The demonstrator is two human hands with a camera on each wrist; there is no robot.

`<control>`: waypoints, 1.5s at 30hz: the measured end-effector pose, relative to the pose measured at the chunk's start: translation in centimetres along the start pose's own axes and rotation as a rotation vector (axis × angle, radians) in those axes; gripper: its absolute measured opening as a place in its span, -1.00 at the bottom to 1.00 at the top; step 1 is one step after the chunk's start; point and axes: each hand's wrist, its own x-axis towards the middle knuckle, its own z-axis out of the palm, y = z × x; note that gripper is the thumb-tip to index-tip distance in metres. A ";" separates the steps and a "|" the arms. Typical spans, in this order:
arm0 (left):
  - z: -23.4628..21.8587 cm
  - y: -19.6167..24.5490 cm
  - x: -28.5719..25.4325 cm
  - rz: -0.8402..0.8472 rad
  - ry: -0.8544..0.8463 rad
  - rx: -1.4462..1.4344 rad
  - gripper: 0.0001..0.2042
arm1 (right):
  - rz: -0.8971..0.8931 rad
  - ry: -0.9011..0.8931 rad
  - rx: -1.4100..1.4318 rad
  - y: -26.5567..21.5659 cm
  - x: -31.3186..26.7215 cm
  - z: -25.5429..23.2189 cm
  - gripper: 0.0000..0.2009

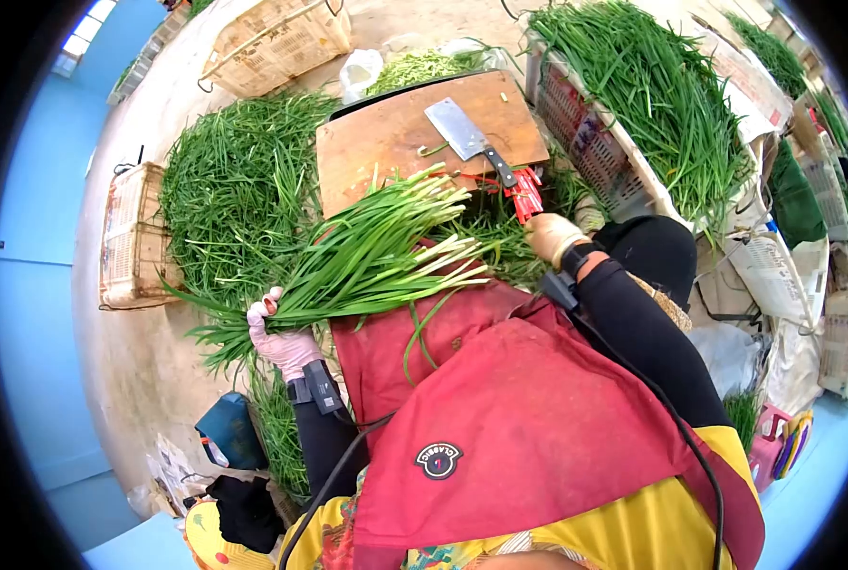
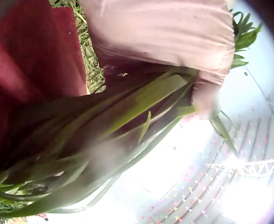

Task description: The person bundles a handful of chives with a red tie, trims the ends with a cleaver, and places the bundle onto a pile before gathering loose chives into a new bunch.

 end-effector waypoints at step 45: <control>-0.5 0.5 1.4 0.029 -0.271 0.038 -0.82 | -0.179 0.173 -0.069 -4.3 0.4 -1.8 -0.80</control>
